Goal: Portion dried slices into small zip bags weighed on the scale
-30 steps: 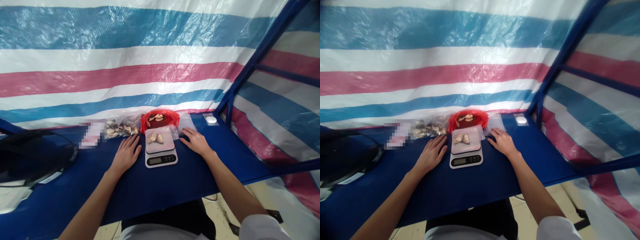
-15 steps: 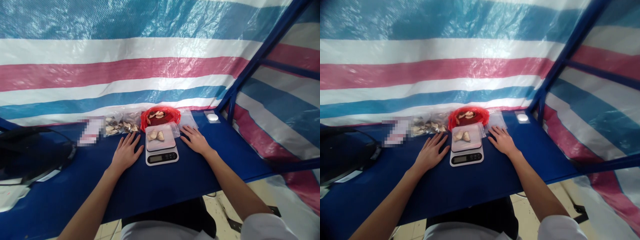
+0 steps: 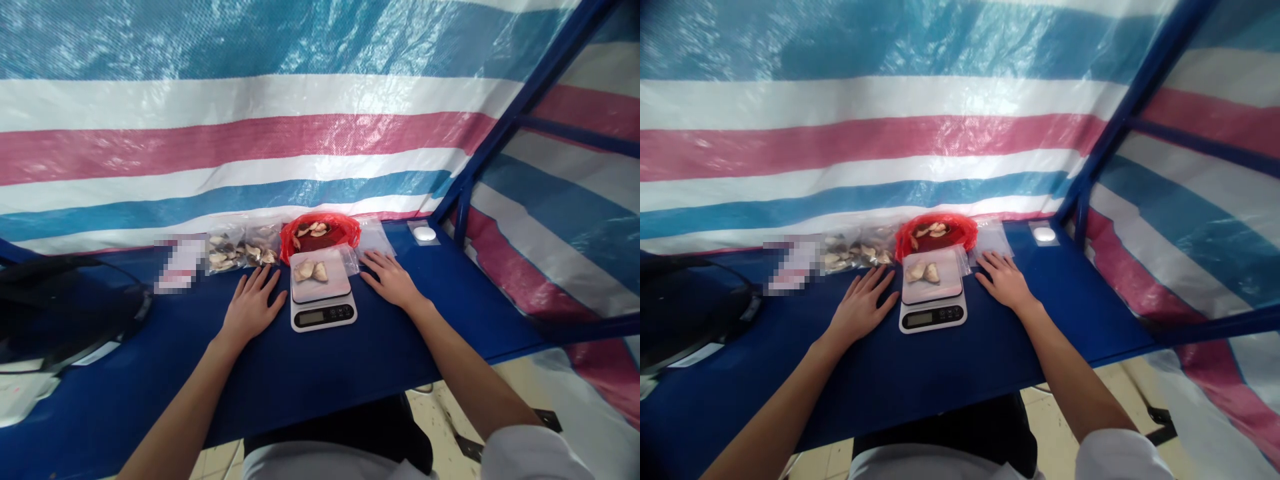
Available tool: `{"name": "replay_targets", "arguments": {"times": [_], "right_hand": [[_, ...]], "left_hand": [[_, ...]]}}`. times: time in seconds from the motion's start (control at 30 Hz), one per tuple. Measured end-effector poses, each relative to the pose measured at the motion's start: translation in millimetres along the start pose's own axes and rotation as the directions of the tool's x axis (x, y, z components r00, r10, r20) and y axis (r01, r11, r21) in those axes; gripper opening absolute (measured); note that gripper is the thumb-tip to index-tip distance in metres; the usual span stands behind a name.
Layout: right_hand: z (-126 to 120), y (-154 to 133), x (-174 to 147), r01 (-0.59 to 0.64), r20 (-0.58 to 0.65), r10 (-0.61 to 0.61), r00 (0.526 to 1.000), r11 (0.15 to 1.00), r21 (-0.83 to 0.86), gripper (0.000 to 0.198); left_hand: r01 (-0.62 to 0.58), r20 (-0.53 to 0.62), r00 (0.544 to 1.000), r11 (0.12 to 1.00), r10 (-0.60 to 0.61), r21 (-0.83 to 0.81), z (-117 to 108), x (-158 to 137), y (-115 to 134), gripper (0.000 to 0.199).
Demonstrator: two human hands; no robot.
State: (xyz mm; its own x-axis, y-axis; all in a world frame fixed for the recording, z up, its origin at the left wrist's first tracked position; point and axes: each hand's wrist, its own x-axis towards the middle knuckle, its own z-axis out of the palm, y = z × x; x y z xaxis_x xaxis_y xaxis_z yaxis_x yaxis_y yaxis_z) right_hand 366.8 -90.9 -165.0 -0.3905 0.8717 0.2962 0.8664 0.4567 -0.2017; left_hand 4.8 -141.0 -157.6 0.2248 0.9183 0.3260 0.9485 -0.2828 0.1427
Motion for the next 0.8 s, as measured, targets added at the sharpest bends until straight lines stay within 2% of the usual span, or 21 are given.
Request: {"name": "replay_targets", "arguments": {"times": [0.23, 0.3, 0.4, 0.5, 0.63, 0.7, 0.8], "right_hand": [[-7.2, -4.3, 2.6, -0.006, -0.034, 0.007, 0.999, 1.0, 0.01, 0.045], [-13.4, -8.2, 4.6, -0.023, -0.075, 0.028, 0.997, 0.997, 0.075, 0.043], [-23.7, -17.1, 9.0, -0.078, -0.143, 0.12, 0.983, 0.96, 0.27, 0.04], [-30.4, -27.9, 15.7, -0.134, -0.157, 0.245, 0.957, 0.849, 0.511, 0.038], [-31.4, -40.4, 27.2, -0.208, -0.05, 0.374, 0.926, 0.616, 0.759, 0.039], [-30.2, -44.3, 32.5, -0.234, 0.017, 0.398, 0.917, 0.505, 0.831, 0.042], [-28.7, -47.0, 37.9, -0.247, 0.074, 0.399, 0.914, 0.403, 0.881, 0.042]], "left_hand": [[-0.005, -0.027, 1.0, 1.0, 0.004, -0.028, -4.7, 0.7, 2.2, 0.053], [-0.017, -0.062, 0.998, 0.999, 0.014, -0.051, -8.7, 2.4, 3.3, 0.05], [-0.043, -0.134, 0.991, 0.993, 0.028, -0.112, -16.7, 9.0, 7.2, 0.045], [-0.106, -0.177, 0.982, 0.972, 0.069, -0.212, -23.4, 20.0, 15.5, 0.042], [-0.214, -0.181, 0.97, 0.925, 0.163, -0.315, -26.1, 34.1, 31.4, 0.041], [-0.257, -0.16, 0.964, 0.904, 0.214, -0.34, -25.7, 38.7, 37.9, 0.04], [-0.281, -0.122, 0.96, 0.889, 0.253, -0.363, -25.6, 42.3, 42.7, 0.041]]}}
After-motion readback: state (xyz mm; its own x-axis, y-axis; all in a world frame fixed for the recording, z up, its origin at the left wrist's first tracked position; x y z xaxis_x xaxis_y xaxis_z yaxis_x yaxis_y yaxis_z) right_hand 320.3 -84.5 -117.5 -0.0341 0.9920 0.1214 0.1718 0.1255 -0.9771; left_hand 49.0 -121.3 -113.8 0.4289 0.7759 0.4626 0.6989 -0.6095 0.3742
